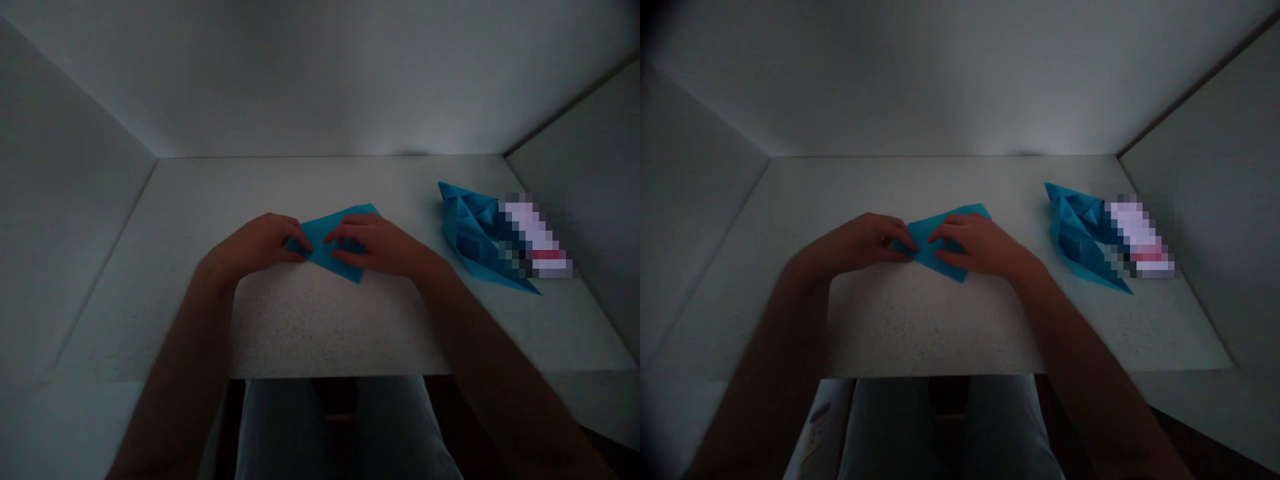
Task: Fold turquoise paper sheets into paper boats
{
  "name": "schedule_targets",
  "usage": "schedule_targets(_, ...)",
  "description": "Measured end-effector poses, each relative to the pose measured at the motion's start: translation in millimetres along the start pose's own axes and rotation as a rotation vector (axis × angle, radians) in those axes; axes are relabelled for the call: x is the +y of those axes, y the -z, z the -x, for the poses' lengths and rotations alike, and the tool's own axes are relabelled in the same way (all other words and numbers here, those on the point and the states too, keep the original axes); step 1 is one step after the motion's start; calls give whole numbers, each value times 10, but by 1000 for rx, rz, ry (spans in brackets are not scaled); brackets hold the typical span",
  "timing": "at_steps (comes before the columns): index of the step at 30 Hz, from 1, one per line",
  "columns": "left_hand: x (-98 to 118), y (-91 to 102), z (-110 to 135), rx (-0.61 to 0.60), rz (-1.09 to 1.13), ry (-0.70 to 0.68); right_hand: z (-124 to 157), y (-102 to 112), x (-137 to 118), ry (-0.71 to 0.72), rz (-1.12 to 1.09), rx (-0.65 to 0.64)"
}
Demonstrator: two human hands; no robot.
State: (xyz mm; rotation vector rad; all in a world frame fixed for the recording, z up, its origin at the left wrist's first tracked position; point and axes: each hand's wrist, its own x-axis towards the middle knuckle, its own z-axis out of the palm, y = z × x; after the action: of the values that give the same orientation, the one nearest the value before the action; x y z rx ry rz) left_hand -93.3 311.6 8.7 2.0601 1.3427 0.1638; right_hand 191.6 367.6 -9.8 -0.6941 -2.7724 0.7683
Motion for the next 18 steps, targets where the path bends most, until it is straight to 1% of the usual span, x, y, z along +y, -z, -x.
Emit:
schedule_targets(3,-28,25,30,20,-10,71,-65,-152,-77,63,17,-54)
schedule_targets(7,-68,50,38,52,-62,141,-71,-216,-94,19,25,-54)
schedule_targets(10,-74,26,7,58,-61,149,-69,-230,-93,1,59,-47)
schedule_targets(14,-75,-26,-33,60,-51,132,-70,-258,-82,69,95,-74)
schedule_targets(18,-102,-53,-46,88,-24,160,-72,-285,-76,110,115,-76)
